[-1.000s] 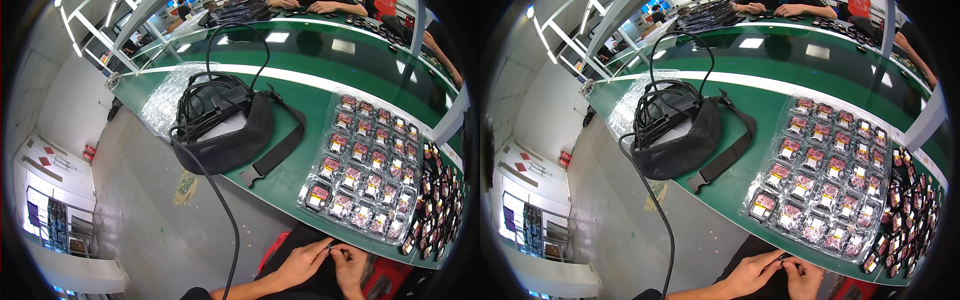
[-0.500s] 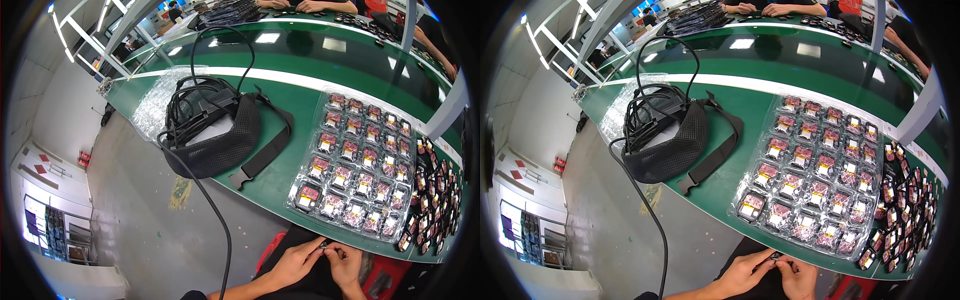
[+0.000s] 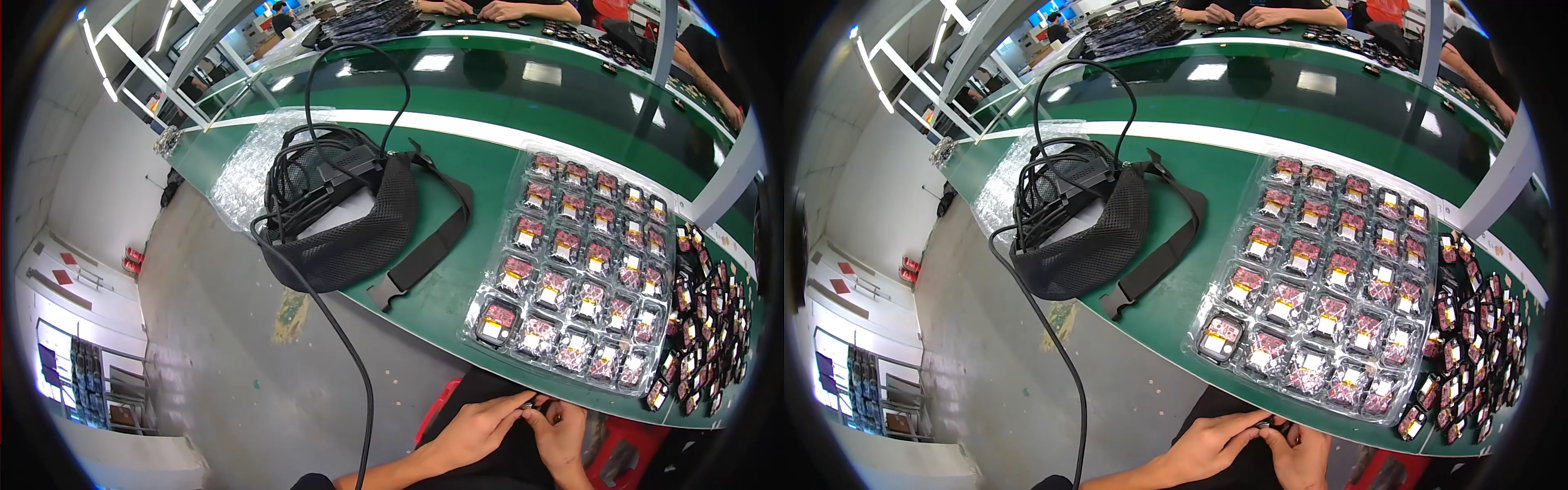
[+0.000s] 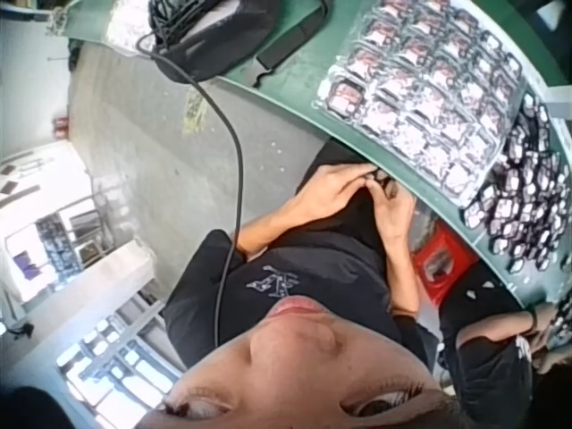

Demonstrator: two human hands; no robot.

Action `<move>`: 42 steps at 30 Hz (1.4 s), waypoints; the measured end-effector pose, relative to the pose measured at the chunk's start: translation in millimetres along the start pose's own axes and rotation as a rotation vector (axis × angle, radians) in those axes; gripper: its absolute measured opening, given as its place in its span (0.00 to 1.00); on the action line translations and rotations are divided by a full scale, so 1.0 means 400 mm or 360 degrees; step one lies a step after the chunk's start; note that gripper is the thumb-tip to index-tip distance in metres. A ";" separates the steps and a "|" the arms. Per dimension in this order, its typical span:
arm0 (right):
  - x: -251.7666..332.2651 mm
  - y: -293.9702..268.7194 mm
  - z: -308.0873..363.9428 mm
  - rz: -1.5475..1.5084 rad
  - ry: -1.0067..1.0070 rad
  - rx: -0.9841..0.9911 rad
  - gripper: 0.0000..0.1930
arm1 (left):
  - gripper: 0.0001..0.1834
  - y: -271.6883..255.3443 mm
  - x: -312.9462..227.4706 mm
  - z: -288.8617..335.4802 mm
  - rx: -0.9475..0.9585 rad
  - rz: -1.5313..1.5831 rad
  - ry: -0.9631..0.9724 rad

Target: The worker is using tweezers to connect ribbon cables and internal components inside the housing of several smartwatches on an assembly line.

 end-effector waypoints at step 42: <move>0.000 -0.018 0.002 -0.0094 0.0049 0.0376 0.06 | 0.18 -0.009 0.044 0.008 0.0021 0.0742 -0.0624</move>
Point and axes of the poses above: each hand's wrist, its own z-axis away from the middle knuckle, its own y-axis out of the palm, x = y × z, the point moved 4 cm from there along -z, towards the middle knuckle, and after that the axes turned 12 degrees about z, right-handed, at the moved point
